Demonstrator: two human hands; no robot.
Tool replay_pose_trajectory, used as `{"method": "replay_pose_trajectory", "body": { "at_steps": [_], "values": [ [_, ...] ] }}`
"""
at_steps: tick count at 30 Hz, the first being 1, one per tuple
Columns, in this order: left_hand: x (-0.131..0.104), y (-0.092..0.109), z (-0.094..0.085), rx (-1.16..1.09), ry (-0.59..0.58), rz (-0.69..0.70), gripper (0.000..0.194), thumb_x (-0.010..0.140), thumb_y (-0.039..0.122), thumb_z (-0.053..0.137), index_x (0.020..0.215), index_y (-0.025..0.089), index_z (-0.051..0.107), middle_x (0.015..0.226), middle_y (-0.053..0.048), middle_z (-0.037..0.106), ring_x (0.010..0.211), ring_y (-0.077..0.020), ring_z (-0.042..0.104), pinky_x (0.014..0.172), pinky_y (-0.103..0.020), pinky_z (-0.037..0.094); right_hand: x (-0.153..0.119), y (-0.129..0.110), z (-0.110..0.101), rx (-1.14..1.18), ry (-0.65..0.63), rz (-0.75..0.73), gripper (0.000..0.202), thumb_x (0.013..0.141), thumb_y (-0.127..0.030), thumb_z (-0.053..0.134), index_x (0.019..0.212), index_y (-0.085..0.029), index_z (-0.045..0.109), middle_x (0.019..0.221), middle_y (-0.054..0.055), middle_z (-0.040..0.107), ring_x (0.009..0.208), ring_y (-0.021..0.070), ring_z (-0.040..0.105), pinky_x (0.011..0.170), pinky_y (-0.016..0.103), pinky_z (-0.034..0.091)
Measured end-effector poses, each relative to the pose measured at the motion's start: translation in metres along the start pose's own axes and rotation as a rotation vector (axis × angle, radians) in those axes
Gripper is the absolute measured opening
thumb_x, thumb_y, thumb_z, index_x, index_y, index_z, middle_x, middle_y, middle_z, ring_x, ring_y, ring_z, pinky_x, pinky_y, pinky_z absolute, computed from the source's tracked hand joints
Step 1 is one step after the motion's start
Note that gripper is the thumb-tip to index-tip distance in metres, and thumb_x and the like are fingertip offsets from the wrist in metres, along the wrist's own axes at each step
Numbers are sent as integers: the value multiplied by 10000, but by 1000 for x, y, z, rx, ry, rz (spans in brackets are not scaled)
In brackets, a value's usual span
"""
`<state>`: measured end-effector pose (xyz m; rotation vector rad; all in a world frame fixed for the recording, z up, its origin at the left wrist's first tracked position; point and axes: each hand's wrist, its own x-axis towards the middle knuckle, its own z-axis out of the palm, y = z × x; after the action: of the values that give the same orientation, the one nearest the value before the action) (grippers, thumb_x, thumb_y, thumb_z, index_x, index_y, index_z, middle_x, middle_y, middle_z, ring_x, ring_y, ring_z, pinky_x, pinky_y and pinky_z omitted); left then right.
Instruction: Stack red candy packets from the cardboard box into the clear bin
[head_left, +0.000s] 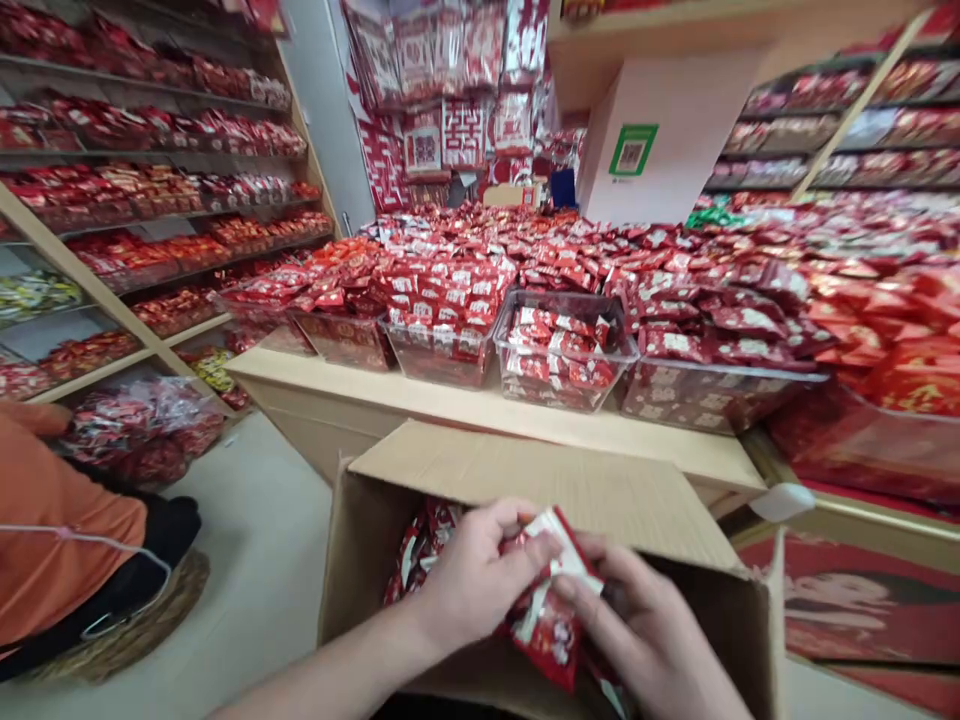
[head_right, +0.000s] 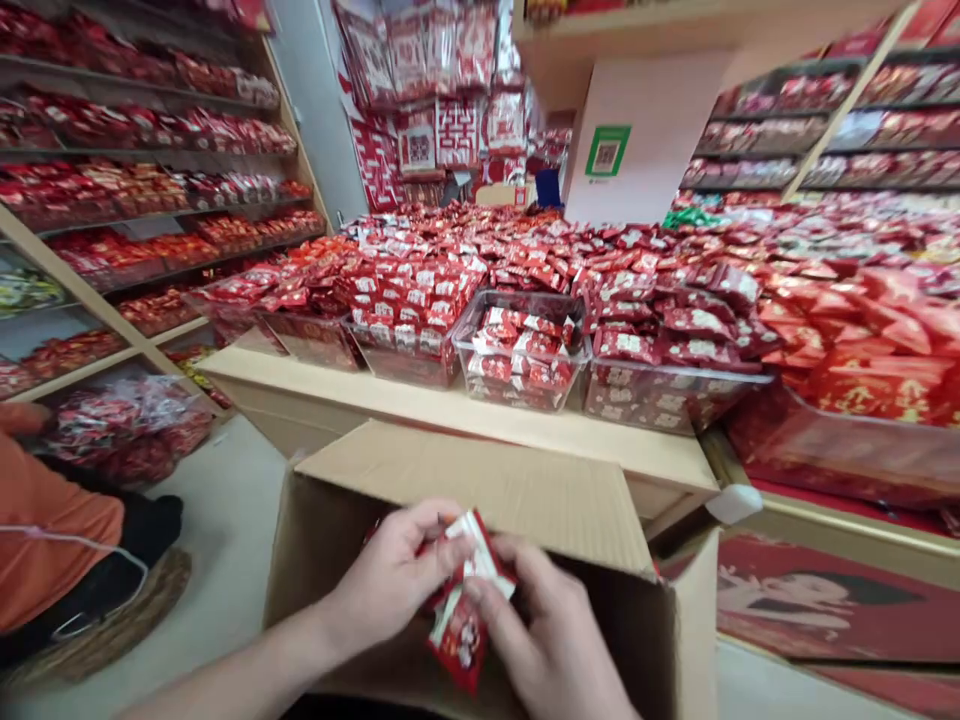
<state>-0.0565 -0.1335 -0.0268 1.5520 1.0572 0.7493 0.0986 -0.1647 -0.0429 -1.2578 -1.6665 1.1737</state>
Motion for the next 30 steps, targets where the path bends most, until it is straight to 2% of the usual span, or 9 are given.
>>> {"method": "replay_pose_trajectory", "body": {
  "at_steps": [6,8,10,13,17,20,22,27,30],
  "values": [
    [17,24,5,-560,125,-113,219,736,347,545,835,167,470,632,19,572,514,-75,540,502,-179,438,3,-17,-21,388,-13,115,313,697,-329,591,966,-179,532,849,66,633,778,164,600,658,261,503],
    [21,26,-1,-631,202,-63,220,721,297,572,866,184,451,691,18,588,575,-91,579,531,-185,458,0,-20,-28,381,90,107,318,678,-340,609,944,-177,544,754,43,634,694,150,605,582,233,507],
    [25,27,-10,-606,211,-29,281,714,259,581,956,211,447,757,17,593,608,-101,595,517,-176,457,1,-24,-37,328,226,78,323,658,-350,628,920,-178,550,657,17,618,595,130,593,497,200,490],
    [28,30,-18,-446,42,-95,338,721,250,570,1043,213,475,789,-3,596,576,-88,581,473,-157,439,11,-29,-49,261,366,16,295,657,-355,627,878,-175,549,613,11,608,546,122,582,455,186,476],
    [26,41,-14,-305,-312,-231,294,690,246,600,968,163,553,763,-26,605,547,-70,549,469,-145,419,24,-30,-56,188,448,-78,223,686,-355,595,806,-177,535,649,27,615,561,133,589,472,208,492],
    [27,49,-7,-305,-417,-296,323,663,290,621,948,154,553,693,-12,589,501,-68,520,423,-137,378,25,-25,-56,47,432,-154,152,705,-334,575,750,-191,550,692,38,615,599,136,590,528,212,501],
    [31,52,-4,-212,-397,-225,284,692,326,586,911,146,578,673,-8,578,525,-76,514,451,-151,382,23,-24,-59,13,370,-181,141,718,-338,556,743,-199,557,719,48,615,635,142,591,558,211,501],
    [45,58,-8,256,-306,184,204,785,244,465,835,173,650,743,-17,598,688,-108,538,623,-179,399,24,-31,-80,104,27,-70,254,709,-407,545,607,-179,497,831,80,618,744,171,592,595,236,502],
    [54,62,-11,413,-307,324,251,792,152,426,913,220,636,781,-11,609,709,-102,545,656,-179,396,31,-35,-90,50,-36,-42,284,656,-400,601,562,-177,453,920,83,604,854,195,569,655,252,491]
  ]
}}
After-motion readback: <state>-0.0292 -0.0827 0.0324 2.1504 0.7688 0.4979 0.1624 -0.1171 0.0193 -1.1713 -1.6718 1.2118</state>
